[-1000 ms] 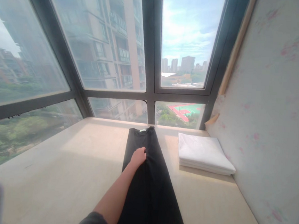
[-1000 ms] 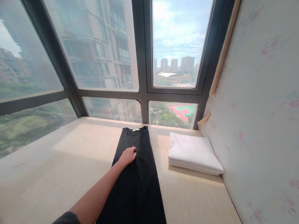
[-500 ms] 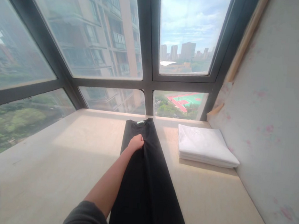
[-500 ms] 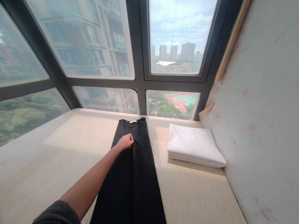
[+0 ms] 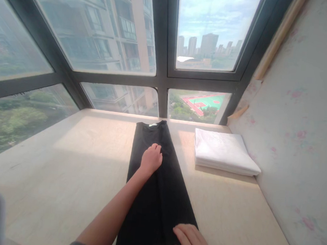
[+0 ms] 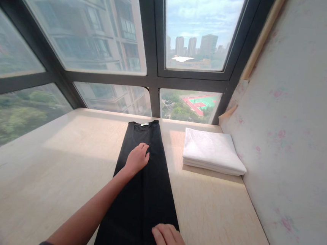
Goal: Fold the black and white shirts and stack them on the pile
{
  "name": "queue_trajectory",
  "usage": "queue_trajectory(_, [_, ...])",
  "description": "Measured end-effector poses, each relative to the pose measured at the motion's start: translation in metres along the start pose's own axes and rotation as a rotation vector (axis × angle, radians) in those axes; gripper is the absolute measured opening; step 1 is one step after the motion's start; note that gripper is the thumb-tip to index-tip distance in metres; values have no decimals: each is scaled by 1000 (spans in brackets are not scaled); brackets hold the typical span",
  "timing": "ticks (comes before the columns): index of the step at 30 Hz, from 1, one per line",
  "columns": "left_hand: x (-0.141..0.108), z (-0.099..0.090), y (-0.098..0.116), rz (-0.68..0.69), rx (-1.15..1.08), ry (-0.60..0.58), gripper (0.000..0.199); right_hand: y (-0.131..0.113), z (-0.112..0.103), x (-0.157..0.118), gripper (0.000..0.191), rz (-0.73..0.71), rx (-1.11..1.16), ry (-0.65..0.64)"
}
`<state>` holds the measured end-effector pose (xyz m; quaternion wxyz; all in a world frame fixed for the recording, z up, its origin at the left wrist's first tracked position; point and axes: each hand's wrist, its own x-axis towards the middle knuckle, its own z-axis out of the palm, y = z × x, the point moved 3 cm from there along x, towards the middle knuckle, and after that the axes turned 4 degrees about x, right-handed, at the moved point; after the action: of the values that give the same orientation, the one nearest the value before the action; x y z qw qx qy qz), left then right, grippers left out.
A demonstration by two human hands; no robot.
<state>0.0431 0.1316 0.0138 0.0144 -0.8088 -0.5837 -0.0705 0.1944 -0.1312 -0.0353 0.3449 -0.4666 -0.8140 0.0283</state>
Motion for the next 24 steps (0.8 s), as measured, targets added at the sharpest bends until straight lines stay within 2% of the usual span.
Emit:
queue_trajectory(2, [-26, 4, 12, 89, 3, -6, 32, 2, -8, 15, 37, -23, -45, -26])
queue_trajectory(4, [-51, 13, 18, 132, 11, -11, 40, -2, -7, 28, 41, -3, -76, -70])
queue_trajectory(7, [-76, 29, 18, 126, 37, 37, 52, -14, 9, 36, 49, 33, -87, -131])
queue_trajectory(11, [-85, 44, 13, 102, 74, 86, 55, -28, 39, 22, 68, -30, -118, -151])
queue_trajectory(16, [-66, 45, 6, 90, 65, 49, 59, -28, 52, 3, 75, -79, -157, -157])
queue_trajectory(24, [1, 41, -10, 73, 1, 7, 53, -29, 42, 7, 71, -67, -85, -125])
